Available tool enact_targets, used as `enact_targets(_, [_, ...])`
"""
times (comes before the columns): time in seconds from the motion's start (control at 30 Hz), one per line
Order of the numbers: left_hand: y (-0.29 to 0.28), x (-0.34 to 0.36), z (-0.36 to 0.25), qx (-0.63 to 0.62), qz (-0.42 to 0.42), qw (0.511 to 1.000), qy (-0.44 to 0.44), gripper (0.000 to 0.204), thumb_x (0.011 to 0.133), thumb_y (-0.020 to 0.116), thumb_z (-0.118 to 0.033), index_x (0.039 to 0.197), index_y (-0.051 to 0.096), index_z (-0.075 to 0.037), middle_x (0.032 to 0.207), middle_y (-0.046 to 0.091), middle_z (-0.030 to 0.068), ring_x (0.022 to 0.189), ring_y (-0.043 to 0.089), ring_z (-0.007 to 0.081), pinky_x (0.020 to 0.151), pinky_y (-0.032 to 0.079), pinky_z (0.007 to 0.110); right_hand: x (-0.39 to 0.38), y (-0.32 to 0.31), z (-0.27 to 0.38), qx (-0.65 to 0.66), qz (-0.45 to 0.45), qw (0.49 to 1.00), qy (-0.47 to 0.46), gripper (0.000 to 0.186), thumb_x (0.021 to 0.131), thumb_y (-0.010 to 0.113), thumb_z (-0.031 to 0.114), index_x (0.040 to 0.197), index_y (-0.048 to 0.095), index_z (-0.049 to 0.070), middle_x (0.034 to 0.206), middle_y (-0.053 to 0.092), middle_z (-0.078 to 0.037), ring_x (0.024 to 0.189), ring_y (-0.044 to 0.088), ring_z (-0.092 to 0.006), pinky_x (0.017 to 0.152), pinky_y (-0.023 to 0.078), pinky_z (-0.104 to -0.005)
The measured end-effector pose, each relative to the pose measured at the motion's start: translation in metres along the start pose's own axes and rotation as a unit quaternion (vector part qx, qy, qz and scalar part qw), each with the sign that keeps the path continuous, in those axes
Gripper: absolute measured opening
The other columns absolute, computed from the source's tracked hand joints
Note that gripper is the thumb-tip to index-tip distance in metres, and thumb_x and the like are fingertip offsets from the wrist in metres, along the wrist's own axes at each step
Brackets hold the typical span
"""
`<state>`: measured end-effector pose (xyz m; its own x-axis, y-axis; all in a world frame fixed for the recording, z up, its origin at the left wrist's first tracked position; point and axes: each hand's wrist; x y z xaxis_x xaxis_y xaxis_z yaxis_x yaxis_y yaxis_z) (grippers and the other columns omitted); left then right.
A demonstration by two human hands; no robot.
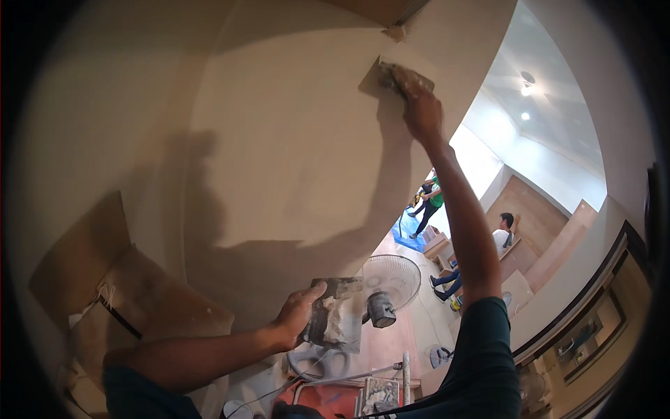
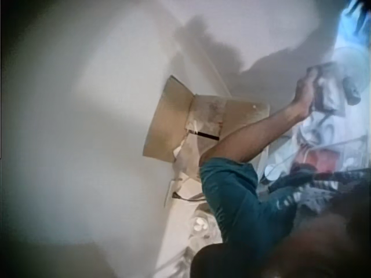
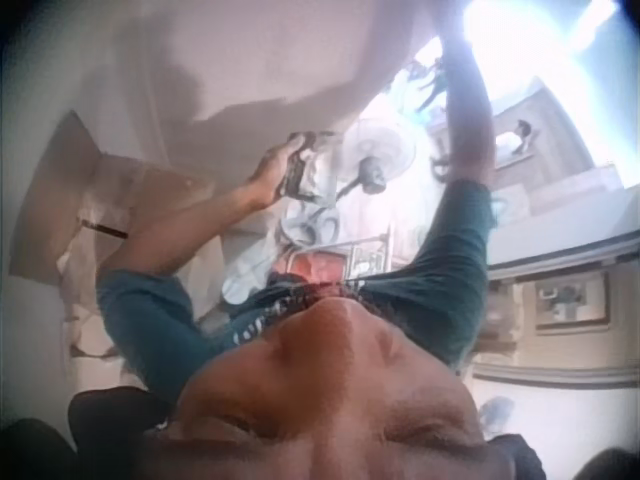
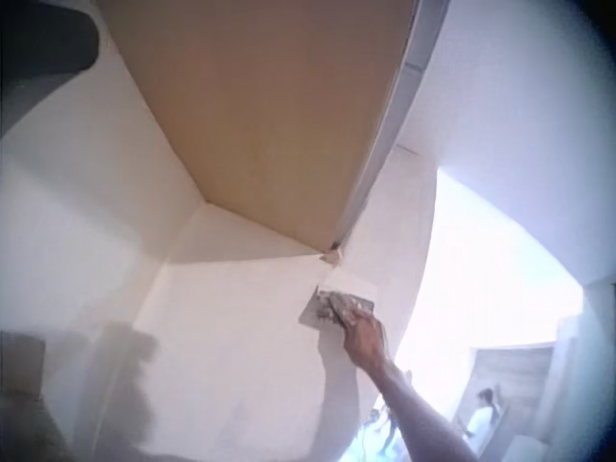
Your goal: The person applies plaster to a wall using a trowel and hawk. They repeatedly scoop plaster from the hawk and smooth it onto the wall surface, occasionally scraping excess material back onto the hawk.
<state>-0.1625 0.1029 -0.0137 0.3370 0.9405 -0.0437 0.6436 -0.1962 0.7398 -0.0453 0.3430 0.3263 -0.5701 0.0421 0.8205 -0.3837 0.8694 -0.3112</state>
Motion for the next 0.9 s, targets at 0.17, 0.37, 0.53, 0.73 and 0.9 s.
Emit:
enact_targets(0.17, [-0.002, 0.002, 0.008, 0.080, -0.012, 0.996, 0.039, 0.042, 0.099, 0.052, -0.042, 0.113, 0.063, -0.004, 0.098, 0.068, 0.0056, 0.083, 0.069, 0.0155, 0.076, 0.057, 0.033, -0.098, 0.016, 0.069, 0.082, 0.105, 0.991, 0.011, 0.074, 0.073, 0.054, -0.010, 0.139, 0.051, 0.023, 0.141, 0.053, -0.005, 0.129, 0.050, -0.0303, 0.108, 0.043, -0.0405])
enact_targets(0.37, [0.010, -0.010, -0.001, 0.102, 0.024, 0.994, 0.024, 0.044, 0.098, 0.053, -0.040, 0.110, 0.065, 0.000, 0.098, 0.067, 0.0039, 0.085, 0.063, 0.0112, 0.081, 0.049, 0.024, -0.192, 0.045, 0.142, 0.140, 0.125, 0.982, -0.004, 0.070, 0.073, 0.054, -0.010, 0.138, 0.051, 0.015, 0.142, 0.052, -0.005, 0.127, 0.052, -0.0277, 0.110, 0.041, -0.0429])
enact_targets(0.53, [0.009, -0.013, 0.002, 0.055, 0.056, 0.997, -0.008, 0.040, 0.101, 0.051, -0.037, 0.110, 0.064, 0.000, 0.097, 0.066, 0.0034, 0.084, 0.063, 0.0090, 0.077, 0.051, 0.025, -0.284, 0.078, 0.204, 0.208, 0.187, 0.960, 0.019, 0.065, 0.077, 0.052, -0.006, 0.139, 0.051, 0.014, 0.143, 0.052, -0.006, 0.123, 0.055, -0.0296, 0.105, 0.045, -0.0427])
enact_targets(0.73, [0.009, -0.009, 0.000, 0.070, 0.067, 0.995, 0.011, 0.039, 0.102, 0.049, -0.037, 0.109, 0.064, -0.001, 0.097, 0.066, 0.0030, 0.082, 0.063, 0.0086, 0.076, 0.051, 0.025, -0.377, 0.106, 0.253, 0.195, 0.118, 0.973, -0.029, 0.057, 0.077, 0.054, -0.003, 0.132, 0.057, 0.014, 0.129, 0.062, -0.009, 0.110, 0.063, -0.0290, 0.089, 0.052, -0.0401])
enact_targets(0.9, [0.006, -0.004, 0.005, 0.101, 0.056, 0.993, 0.002, 0.039, 0.101, 0.049, -0.036, 0.109, 0.064, -0.001, 0.099, 0.066, 0.0024, 0.082, 0.063, 0.0094, 0.077, 0.050, 0.023, -0.437, 0.089, 0.258, 0.222, 0.228, 0.948, -0.013, 0.053, 0.078, 0.055, -0.004, 0.127, 0.060, 0.013, 0.121, 0.065, -0.009, 0.102, 0.066, -0.0282, 0.083, 0.053, -0.0391])
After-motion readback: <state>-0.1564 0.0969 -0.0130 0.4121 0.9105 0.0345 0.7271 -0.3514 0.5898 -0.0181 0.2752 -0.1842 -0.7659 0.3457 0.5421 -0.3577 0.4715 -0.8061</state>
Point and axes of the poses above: each hand's wrist, its own x-axis towards the middle knuckle, its own y-axis out of the palm, z = x × y
